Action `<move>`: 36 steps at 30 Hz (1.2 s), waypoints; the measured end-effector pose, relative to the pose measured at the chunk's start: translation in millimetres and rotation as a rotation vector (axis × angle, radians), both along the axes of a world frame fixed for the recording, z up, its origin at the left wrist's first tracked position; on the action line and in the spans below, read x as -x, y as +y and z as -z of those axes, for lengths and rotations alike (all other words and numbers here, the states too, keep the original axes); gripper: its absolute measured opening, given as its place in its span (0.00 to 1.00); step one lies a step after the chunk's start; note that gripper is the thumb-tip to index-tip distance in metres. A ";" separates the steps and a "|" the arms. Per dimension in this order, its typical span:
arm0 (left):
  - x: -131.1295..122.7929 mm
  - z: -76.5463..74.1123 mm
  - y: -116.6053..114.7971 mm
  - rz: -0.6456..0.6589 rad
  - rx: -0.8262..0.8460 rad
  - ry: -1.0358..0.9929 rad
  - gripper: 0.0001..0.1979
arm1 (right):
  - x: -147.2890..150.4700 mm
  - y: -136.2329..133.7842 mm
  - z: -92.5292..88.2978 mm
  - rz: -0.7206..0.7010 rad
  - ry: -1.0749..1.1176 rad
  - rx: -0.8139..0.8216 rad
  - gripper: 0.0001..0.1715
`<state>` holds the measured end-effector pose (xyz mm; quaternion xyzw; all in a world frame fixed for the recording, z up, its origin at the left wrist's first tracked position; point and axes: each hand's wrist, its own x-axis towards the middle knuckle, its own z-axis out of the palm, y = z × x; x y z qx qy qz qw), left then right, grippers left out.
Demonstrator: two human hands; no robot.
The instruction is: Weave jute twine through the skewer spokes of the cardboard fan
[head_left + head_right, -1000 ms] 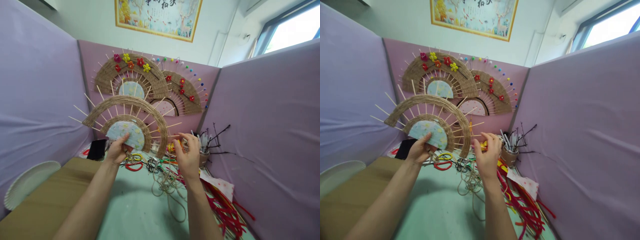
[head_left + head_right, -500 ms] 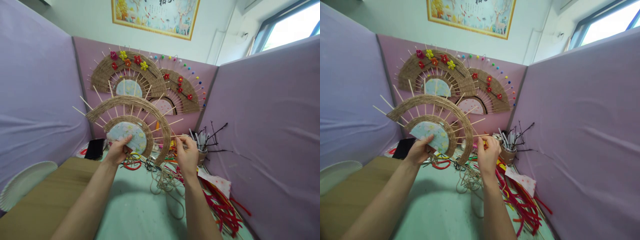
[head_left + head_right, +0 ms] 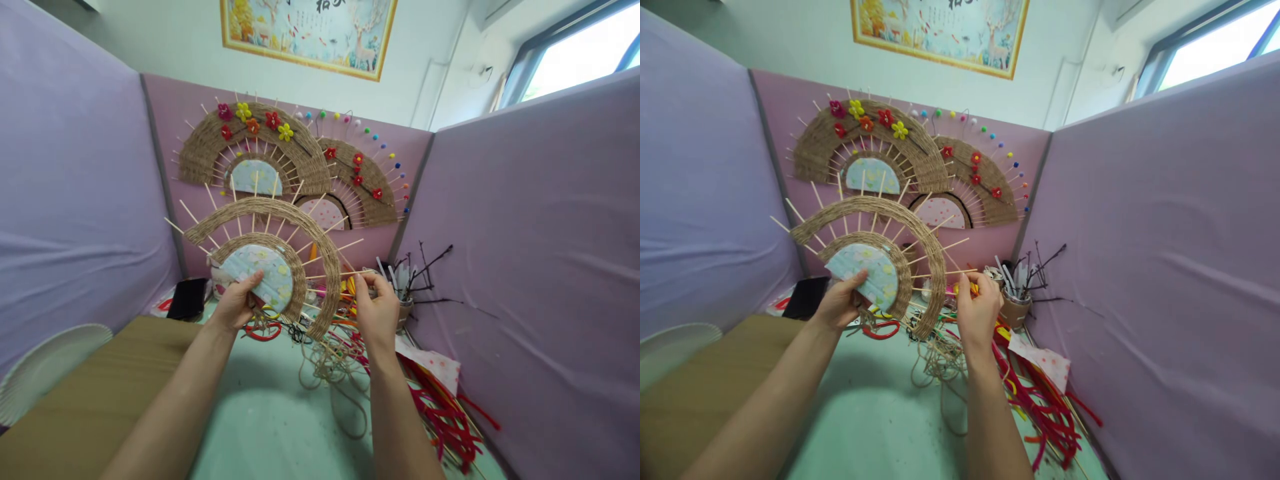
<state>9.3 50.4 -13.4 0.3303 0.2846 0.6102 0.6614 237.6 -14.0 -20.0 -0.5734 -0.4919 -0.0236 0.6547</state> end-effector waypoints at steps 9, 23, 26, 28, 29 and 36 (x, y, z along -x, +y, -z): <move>-2.3 -1.2 -1.2 0.010 0.037 -0.032 0.07 | 0.9 -2.2 -2.4 -0.027 0.022 0.022 0.16; 3.3 3.8 3.2 0.041 -0.004 -0.023 0.05 | -2.2 0.2 1.2 -0.036 0.014 0.049 0.18; 5.7 4.1 3.3 0.062 -0.028 -0.004 0.04 | -7.6 1.3 2.4 -0.033 0.027 0.071 0.19; 6.4 4.8 3.5 0.056 -0.043 0.010 0.05 | -11.4 1.8 2.8 -0.029 0.039 0.084 0.19; 6.4 5.2 3.7 0.054 -0.048 0.012 0.05 | -13.0 2.1 2.9 -0.031 0.043 0.087 0.19; 9.7 7.2 4.4 0.059 -0.068 0.033 0.08 | -23.3 7.7 6.3 -0.249 0.111 0.102 0.10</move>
